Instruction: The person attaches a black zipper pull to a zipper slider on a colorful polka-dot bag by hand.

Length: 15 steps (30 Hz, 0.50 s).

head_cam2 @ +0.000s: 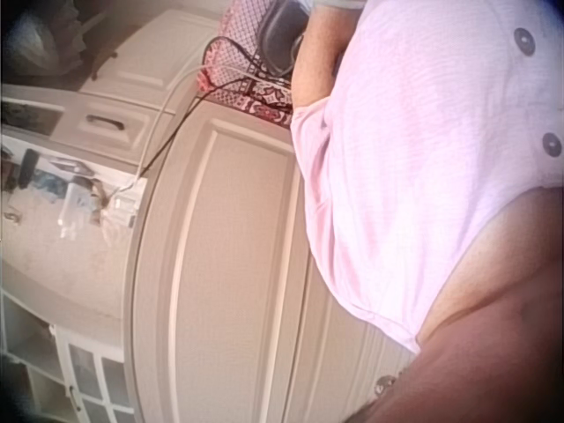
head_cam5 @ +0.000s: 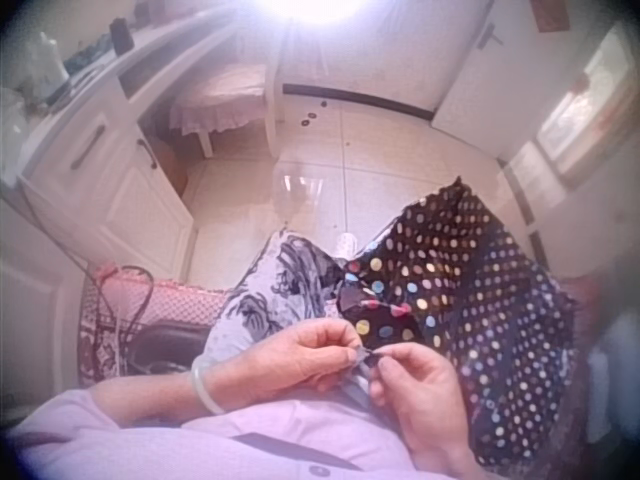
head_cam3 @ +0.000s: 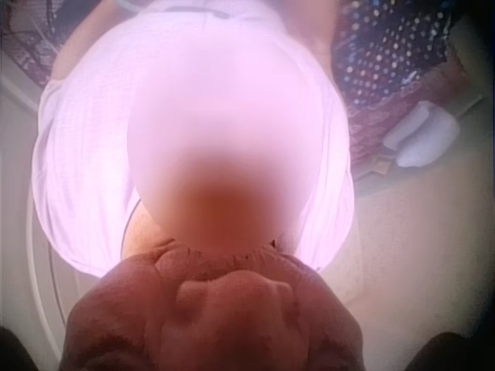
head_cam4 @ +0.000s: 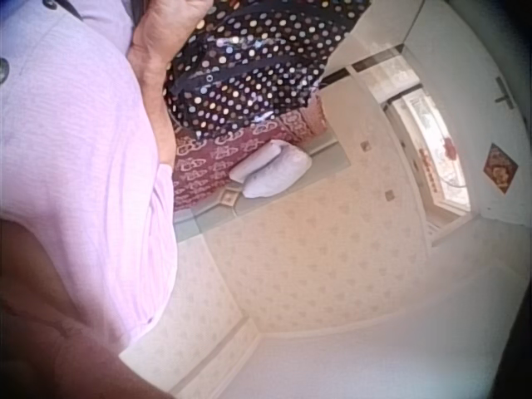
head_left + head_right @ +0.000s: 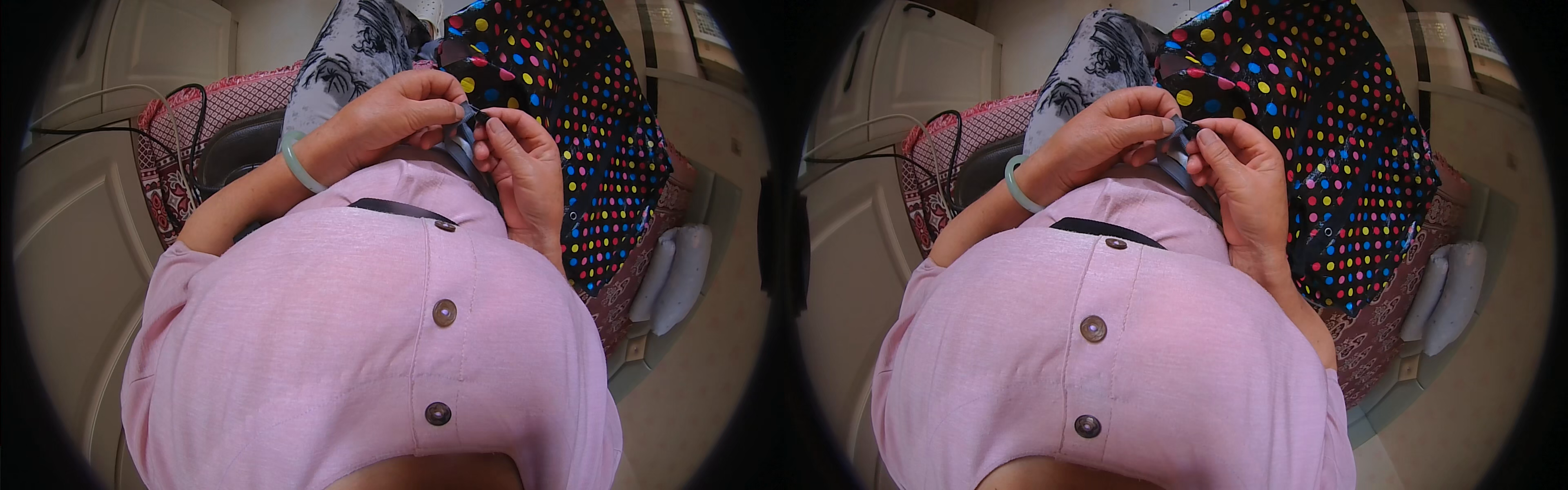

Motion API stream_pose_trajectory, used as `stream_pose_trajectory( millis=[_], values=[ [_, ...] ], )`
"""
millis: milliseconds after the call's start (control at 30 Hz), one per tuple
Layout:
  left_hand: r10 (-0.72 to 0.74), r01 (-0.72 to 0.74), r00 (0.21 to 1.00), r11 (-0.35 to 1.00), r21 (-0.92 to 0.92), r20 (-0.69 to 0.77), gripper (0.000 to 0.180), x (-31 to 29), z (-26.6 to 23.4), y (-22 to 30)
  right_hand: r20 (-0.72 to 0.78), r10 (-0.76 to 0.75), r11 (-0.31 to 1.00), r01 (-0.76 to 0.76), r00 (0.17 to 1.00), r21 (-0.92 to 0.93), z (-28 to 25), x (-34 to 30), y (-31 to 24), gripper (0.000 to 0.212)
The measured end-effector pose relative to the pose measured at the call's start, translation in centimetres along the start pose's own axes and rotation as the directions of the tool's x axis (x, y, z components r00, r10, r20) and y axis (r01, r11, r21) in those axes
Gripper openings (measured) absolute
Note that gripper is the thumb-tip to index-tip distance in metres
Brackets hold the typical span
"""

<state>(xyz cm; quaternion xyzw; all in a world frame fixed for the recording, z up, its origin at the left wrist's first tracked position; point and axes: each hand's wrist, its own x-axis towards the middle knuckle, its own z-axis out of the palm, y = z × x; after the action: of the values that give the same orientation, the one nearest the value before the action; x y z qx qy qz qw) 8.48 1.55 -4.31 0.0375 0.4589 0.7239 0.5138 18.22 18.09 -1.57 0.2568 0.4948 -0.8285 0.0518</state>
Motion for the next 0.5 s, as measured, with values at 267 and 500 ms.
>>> stream_pose_trajectory(
  millis=[267,500],
  values=[
    [0.017,-0.018,0.999,1.000,0.015,0.045,0.011,0.1,0.2,0.1,0.000,-0.010,0.997,0.010,1.000,-0.077,0.3,0.2,0.1,0.009],
    [0.022,-0.023,0.999,1.000,0.020,0.048,0.012,0.2,0.1,0.0,0.036,-0.079,0.952,0.086,0.996,-0.295,0.9,0.2,-0.2,0.009]
  ],
)
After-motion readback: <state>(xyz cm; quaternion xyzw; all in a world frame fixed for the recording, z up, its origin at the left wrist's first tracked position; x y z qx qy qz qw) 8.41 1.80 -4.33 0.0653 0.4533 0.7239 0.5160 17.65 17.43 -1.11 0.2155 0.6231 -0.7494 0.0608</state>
